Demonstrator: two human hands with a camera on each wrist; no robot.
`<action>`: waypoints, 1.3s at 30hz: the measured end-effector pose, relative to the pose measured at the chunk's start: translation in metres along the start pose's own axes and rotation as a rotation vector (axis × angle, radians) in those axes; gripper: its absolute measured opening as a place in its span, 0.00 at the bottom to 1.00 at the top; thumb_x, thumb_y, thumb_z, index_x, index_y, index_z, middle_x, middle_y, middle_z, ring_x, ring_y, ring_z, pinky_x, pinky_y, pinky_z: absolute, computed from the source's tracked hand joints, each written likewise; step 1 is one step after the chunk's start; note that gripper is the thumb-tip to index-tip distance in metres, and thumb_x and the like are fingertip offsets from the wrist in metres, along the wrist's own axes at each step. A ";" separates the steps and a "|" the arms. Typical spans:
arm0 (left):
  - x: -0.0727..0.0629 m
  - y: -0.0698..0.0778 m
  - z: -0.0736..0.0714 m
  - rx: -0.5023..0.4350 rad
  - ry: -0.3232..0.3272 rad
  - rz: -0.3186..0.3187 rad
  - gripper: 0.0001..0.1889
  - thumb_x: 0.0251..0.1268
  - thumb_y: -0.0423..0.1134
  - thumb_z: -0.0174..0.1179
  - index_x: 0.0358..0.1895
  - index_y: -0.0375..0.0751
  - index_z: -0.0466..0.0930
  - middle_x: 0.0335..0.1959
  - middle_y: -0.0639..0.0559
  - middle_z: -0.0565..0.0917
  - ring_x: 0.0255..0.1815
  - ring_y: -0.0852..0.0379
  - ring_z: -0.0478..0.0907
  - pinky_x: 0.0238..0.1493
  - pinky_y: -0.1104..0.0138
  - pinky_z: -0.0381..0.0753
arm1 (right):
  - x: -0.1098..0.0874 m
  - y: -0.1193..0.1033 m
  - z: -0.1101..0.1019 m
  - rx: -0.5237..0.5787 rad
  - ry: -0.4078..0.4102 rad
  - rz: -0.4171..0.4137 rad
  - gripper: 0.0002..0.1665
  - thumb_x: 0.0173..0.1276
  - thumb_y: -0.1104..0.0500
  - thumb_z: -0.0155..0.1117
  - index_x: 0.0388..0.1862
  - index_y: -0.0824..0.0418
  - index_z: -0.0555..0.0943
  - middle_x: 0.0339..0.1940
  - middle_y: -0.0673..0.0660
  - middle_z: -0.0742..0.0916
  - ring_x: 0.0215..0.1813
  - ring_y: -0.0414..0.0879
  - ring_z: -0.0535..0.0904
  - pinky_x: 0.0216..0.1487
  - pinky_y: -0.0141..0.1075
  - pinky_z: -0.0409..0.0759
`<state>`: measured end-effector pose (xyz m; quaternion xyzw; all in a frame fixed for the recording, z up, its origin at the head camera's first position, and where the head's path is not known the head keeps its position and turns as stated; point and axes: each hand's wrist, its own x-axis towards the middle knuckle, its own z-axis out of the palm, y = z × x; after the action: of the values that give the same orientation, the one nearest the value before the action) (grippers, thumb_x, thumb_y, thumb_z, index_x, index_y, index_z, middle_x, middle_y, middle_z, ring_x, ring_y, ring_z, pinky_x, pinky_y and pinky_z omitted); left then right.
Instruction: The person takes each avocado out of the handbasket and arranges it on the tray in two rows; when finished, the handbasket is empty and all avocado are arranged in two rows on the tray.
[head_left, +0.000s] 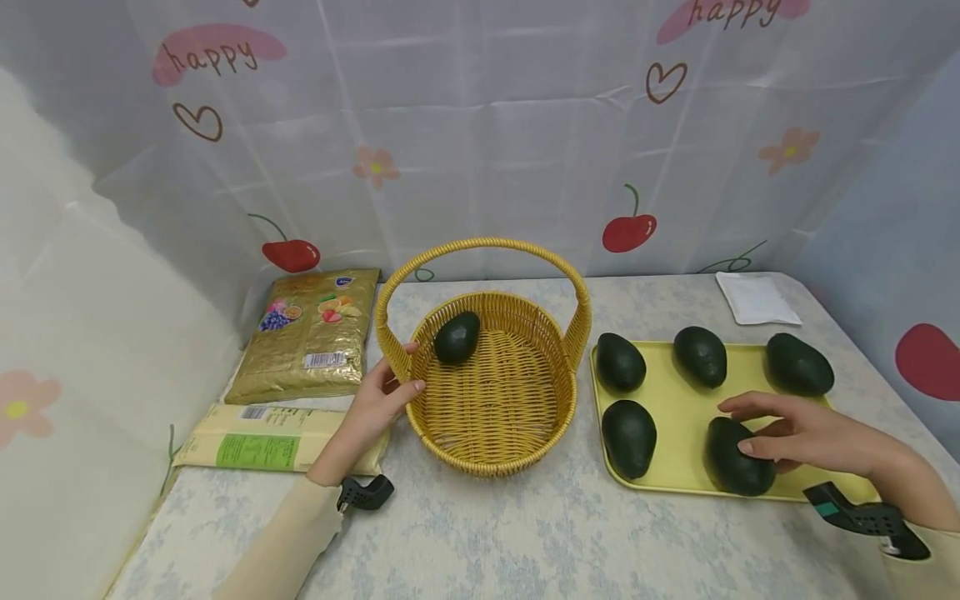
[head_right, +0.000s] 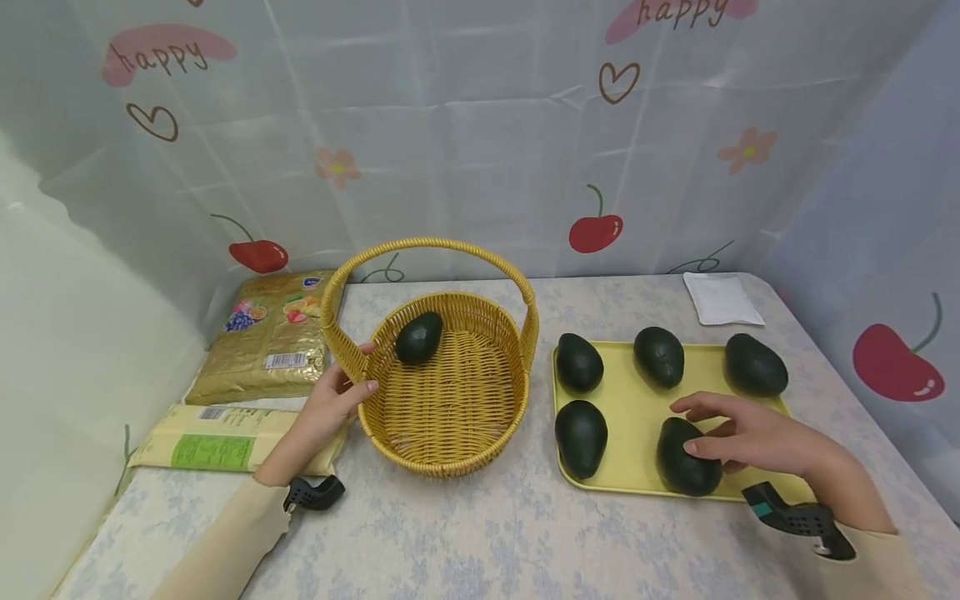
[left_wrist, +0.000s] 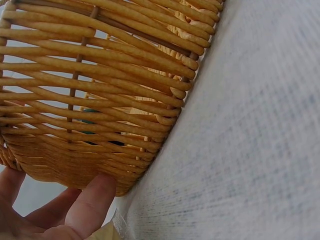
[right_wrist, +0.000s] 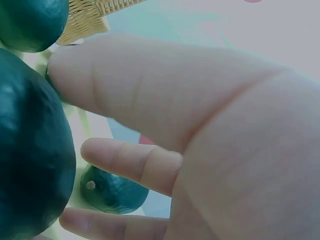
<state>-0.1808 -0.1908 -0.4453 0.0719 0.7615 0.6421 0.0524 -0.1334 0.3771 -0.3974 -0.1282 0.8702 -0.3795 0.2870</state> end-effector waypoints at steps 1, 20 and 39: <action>0.000 0.000 0.000 0.002 0.000 0.002 0.32 0.71 0.33 0.60 0.77 0.46 0.64 0.69 0.32 0.72 0.67 0.34 0.75 0.48 0.68 0.84 | 0.000 -0.001 -0.001 -0.002 0.002 0.000 0.33 0.75 0.57 0.61 0.71 0.72 0.65 0.68 0.82 0.72 0.55 0.50 0.84 0.38 0.46 0.88; 0.000 0.000 -0.002 0.019 -0.009 0.002 0.32 0.71 0.34 0.60 0.77 0.47 0.64 0.70 0.32 0.72 0.66 0.34 0.75 0.48 0.68 0.84 | 0.005 -0.045 -0.007 -0.354 0.203 -0.201 0.31 0.67 0.56 0.72 0.67 0.62 0.75 0.63 0.64 0.82 0.51 0.25 0.80 0.41 0.30 0.83; 0.000 0.000 -0.001 0.008 -0.011 0.012 0.33 0.71 0.33 0.60 0.77 0.45 0.63 0.70 0.30 0.71 0.67 0.33 0.75 0.48 0.68 0.84 | 0.079 -0.214 0.039 -0.475 -0.081 -0.460 0.34 0.69 0.50 0.70 0.72 0.51 0.74 0.65 0.51 0.82 0.50 0.43 0.81 0.45 0.36 0.81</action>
<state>-0.1806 -0.1915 -0.4454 0.0803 0.7633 0.6389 0.0524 -0.1724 0.1740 -0.2938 -0.3996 0.8704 -0.2155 0.1904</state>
